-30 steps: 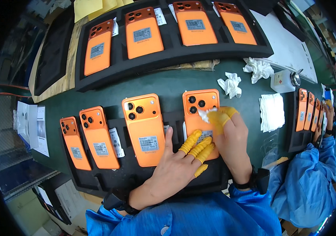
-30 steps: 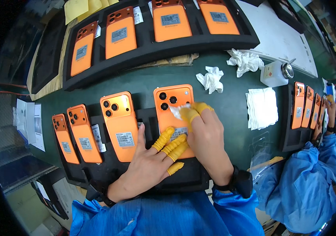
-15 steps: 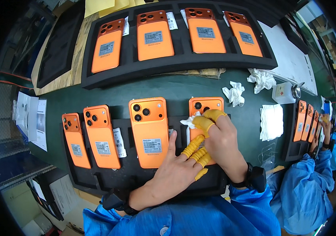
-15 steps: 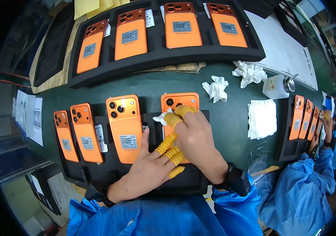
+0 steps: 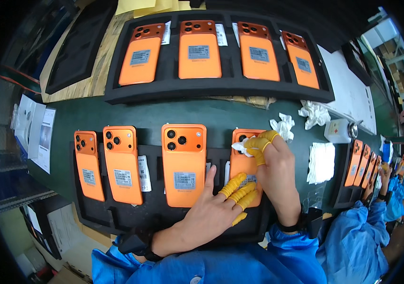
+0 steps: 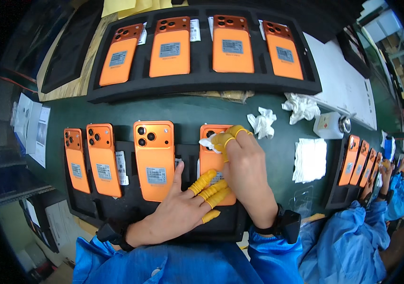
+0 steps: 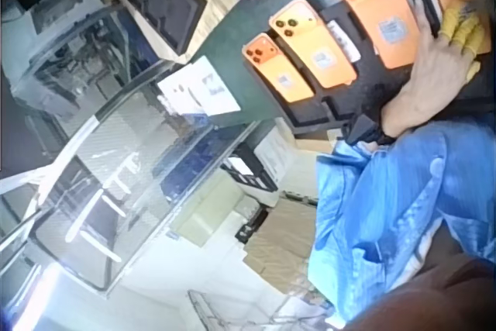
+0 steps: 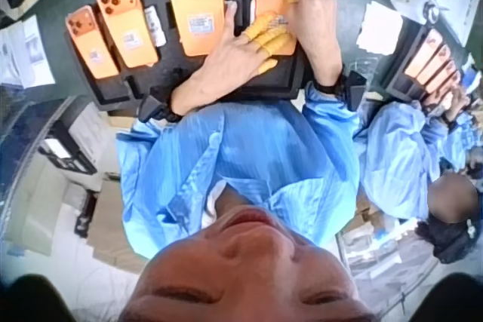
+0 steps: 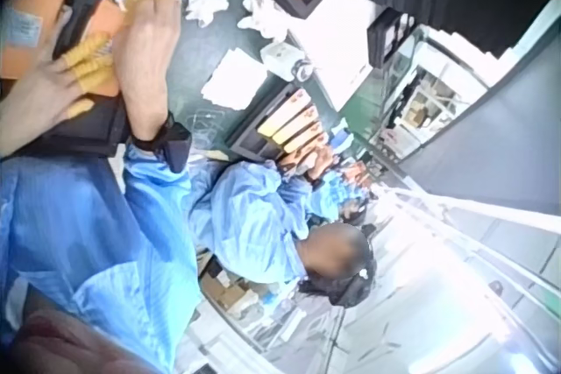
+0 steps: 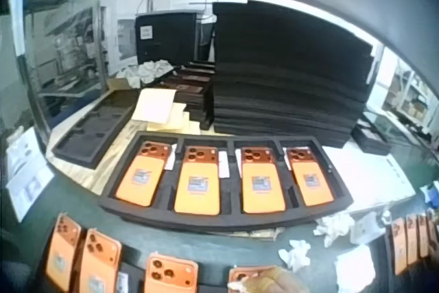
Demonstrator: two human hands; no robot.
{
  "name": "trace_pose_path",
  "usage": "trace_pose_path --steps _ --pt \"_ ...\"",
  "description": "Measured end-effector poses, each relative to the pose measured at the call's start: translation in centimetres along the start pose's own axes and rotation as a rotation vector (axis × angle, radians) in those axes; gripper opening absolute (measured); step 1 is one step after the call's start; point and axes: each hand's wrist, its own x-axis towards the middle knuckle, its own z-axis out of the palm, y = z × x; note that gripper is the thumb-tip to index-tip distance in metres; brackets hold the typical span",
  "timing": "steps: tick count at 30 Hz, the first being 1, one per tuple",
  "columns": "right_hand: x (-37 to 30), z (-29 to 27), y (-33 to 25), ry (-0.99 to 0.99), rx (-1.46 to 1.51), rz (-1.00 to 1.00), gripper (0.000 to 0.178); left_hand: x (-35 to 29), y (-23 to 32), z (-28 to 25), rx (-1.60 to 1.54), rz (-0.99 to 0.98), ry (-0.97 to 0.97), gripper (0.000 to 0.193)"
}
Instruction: Cleaning the back panels and camera lenses of several orange smartphones using a cloth and cleaning solution on an assembly line.
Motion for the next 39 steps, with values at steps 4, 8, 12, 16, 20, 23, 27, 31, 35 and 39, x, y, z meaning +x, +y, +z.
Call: trace_pose_path --steps 4,8,12,16,20,23,27,31,35,39 --pt "1.2 0.6 -0.1 0.013 0.040 -0.043 0.020 0.3 0.1 -0.7 0.004 0.018 -0.119 0.022" --pt "1.5 2.1 -0.2 0.048 -0.023 -0.090 0.022 -0.1 0.0 0.0 0.039 0.033 -0.106 0.029" --pt "1.8 2.8 -0.7 0.119 -0.121 -0.058 0.025 0.0 0.0 -0.2 0.031 0.030 -0.122 0.029" --pt "1.6 3.6 -0.3 0.183 -0.156 -0.013 0.027 0.1 0.1 -0.2 0.041 0.016 -0.079 0.016" --pt "1.9 3.4 0.7 0.284 -0.286 0.108 0.028 0.2 0.2 -0.2 0.130 0.025 -0.122 0.031" --pt "1.8 2.6 0.6 0.191 -0.324 0.149 0.030 0.2 0.2 -0.1 0.126 0.005 -0.174 0.031" --pt "0.6 1.9 1.7 0.232 -0.402 0.202 0.031 0.2 0.2 0.2 0.122 0.017 -0.145 0.033" --pt "-1.5 1.3 2.6 0.270 -0.245 0.331 0.021 0.0 0.3 0.1 0.123 0.012 -0.146 0.038" --pt "-3.2 -0.4 3.7 0.400 0.256 0.462 0.012 0.1 0.4 0.2 0.102 -0.009 -0.155 0.041" --pt "-1.6 -1.5 1.1 0.360 0.446 0.461 0.013 0.1 0.3 0.5 0.121 0.002 -0.113 0.043"
